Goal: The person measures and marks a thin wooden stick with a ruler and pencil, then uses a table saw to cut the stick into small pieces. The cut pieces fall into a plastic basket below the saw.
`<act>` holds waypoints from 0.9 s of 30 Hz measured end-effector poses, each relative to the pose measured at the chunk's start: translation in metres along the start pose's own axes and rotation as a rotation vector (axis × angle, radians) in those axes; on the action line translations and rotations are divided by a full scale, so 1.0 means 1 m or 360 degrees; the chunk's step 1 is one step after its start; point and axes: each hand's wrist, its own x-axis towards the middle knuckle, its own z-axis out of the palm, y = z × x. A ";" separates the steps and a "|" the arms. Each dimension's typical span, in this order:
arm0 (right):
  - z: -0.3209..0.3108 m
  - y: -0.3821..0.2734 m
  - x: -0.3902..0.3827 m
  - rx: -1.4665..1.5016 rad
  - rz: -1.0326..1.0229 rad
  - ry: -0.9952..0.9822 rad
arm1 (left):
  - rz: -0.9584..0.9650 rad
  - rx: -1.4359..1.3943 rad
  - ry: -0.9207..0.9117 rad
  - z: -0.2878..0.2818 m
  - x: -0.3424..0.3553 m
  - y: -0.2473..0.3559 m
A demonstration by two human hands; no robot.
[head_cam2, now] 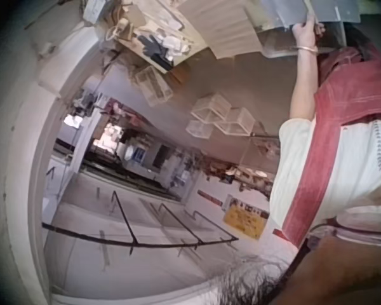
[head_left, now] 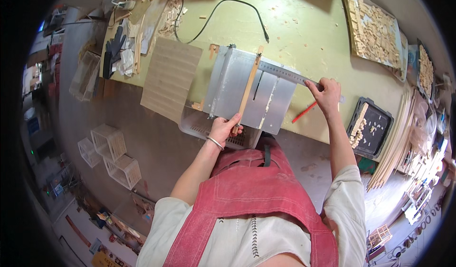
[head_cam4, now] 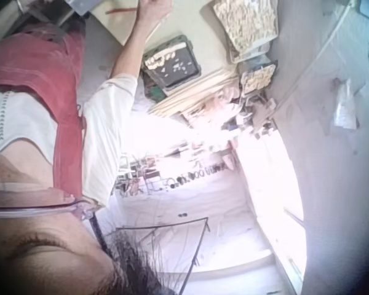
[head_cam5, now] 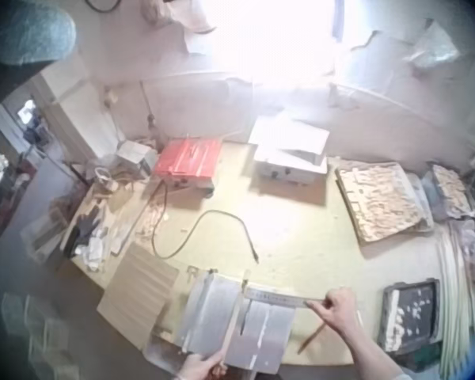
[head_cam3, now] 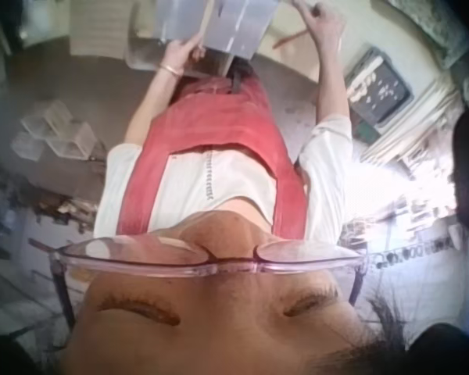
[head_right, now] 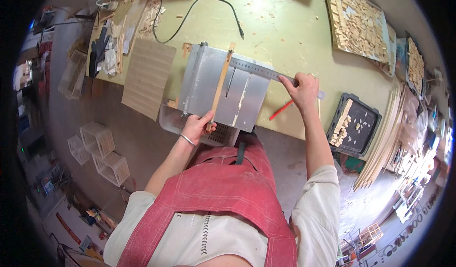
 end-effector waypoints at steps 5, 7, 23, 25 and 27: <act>0.003 0.003 0.000 0.0006 -0.0010 -0.0067 | 0.0006 -0.0021 0.0007 0.001 -0.002 0.001; 0.004 0.003 -0.001 0.0012 -0.0033 -0.0060 | -0.0001 -0.0032 0.0013 0.001 -0.002 0.002; 0.008 0.002 -0.007 -0.0023 -0.0128 0.0079 | 0.0026 -0.0015 0.0026 0.003 -0.003 0.000; 0.007 0.001 -0.006 -0.0027 -0.0111 0.0051 | 0.0031 -0.0014 0.0025 0.001 0.000 -0.003; 0.007 0.000 -0.006 -0.0037 -0.0109 0.0037 | 0.0026 -0.0016 0.0023 0.001 0.001 -0.004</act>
